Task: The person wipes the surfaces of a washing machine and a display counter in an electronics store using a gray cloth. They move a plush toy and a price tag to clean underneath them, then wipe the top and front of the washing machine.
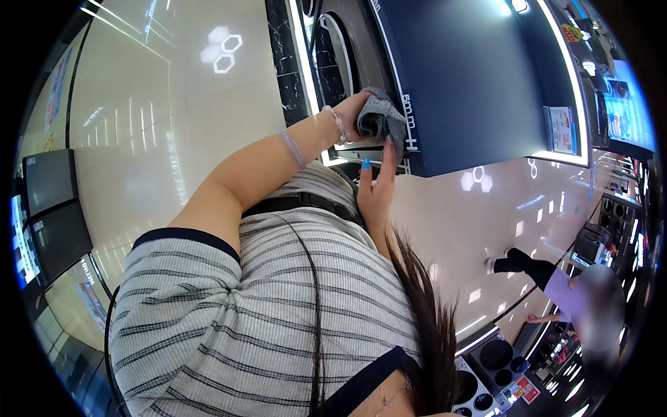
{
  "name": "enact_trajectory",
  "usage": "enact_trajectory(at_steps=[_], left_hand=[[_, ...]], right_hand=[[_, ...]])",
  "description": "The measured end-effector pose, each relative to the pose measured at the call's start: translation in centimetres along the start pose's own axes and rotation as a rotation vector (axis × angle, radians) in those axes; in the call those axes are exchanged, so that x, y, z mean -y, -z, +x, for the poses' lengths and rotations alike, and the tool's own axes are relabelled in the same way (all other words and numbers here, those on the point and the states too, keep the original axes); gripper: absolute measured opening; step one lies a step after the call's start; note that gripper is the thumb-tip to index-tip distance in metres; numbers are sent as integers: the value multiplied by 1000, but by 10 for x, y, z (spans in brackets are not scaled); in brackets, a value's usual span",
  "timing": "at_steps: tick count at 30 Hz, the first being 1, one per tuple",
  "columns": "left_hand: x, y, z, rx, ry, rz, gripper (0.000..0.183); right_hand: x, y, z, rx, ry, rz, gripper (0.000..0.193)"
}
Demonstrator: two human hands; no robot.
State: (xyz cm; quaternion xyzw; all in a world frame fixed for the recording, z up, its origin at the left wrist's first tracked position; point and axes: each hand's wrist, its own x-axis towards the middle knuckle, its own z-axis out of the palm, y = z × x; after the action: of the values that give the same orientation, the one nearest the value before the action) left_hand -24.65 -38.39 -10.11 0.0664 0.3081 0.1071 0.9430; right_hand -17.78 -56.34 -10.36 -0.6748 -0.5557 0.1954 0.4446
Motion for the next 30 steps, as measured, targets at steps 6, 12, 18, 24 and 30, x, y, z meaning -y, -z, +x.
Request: enact_trajectory(at_steps=[6,12,18,24,30], left_hand=[[8,-2,23,-302,-211,455,37],[-41,9,16,-475,-714,1647,43],[-55,10,6,-652,-1487,1916,25],[-38,48,10,187,-1359,2123,23],[-54,70,27,312,-1753,1824,33]], right_hand=[[-16,-12,13,96,50,-286,78],[-12,-21,28,94,-3,-535,82],[-2,-29,52,71,-72,-782,86],[-4,-39,97,163,-230,-911,87],[13,-15,105,391,-265,-764,84]])
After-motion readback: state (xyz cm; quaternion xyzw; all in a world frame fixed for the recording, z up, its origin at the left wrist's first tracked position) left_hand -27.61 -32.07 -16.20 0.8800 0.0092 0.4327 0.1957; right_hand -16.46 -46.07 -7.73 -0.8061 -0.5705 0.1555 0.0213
